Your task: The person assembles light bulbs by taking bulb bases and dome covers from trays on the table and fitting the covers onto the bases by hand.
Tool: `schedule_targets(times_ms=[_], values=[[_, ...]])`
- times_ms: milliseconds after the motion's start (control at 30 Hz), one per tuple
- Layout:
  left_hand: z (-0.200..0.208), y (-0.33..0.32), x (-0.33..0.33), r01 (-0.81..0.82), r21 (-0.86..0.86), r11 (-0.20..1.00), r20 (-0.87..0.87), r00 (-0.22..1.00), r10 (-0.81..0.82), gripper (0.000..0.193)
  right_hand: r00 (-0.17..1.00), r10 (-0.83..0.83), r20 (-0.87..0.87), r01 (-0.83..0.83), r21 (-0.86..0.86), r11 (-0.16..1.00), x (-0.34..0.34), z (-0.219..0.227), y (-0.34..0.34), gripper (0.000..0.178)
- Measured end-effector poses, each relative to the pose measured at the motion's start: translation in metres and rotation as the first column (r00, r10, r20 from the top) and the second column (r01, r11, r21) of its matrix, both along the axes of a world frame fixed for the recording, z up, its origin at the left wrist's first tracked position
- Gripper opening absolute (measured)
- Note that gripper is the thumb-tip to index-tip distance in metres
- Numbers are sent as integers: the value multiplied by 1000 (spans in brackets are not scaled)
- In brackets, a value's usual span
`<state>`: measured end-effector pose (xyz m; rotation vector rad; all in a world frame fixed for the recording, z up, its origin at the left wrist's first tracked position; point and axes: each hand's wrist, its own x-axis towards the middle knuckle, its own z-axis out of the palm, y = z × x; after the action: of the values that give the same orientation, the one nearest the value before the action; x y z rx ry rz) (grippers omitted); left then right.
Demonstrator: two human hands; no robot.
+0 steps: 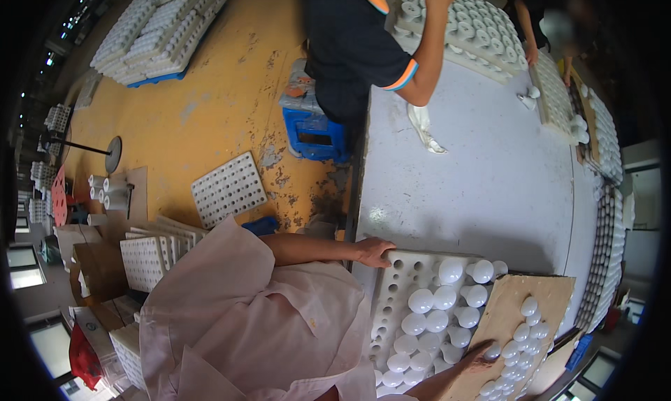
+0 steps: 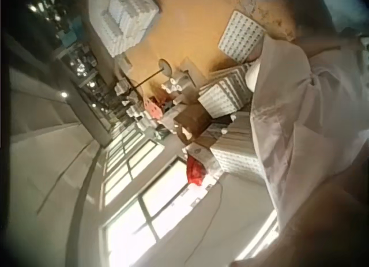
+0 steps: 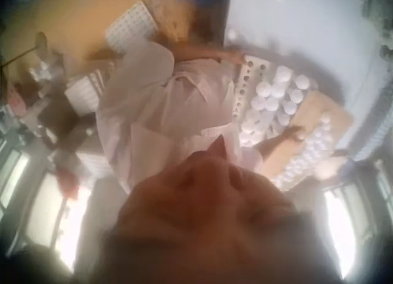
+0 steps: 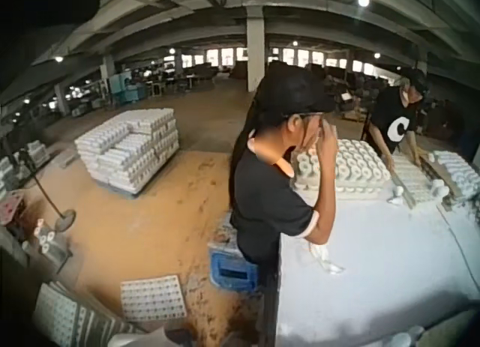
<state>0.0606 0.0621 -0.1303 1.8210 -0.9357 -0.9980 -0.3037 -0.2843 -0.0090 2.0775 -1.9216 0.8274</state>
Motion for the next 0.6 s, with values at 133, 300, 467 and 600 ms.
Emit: schedule_targets(times_ms=[133, 300, 467, 600], values=[[-5, 33, -4, -135, -99, 986, -17, 991, 134, 40, 999, -38, -36, 39, 24, 999, 30, 15, 19, 83], [3, 77, -10, -433, -116, 894, -183, 894, 409, 30, 990, 100, -99, -93, 68, 993, 44, 7, 14, 83], [-5, 117, -14, -497, -51, 866, -156, 861, 484, 23, 964, 252, -87, -240, 126, 963, 71, -15, 19, 83], [0, 142, -19, -465, -10, 885, -81, 883, 462, 19, 938, 345, -43, -335, 159, 929, 95, -42, 15, 84]])
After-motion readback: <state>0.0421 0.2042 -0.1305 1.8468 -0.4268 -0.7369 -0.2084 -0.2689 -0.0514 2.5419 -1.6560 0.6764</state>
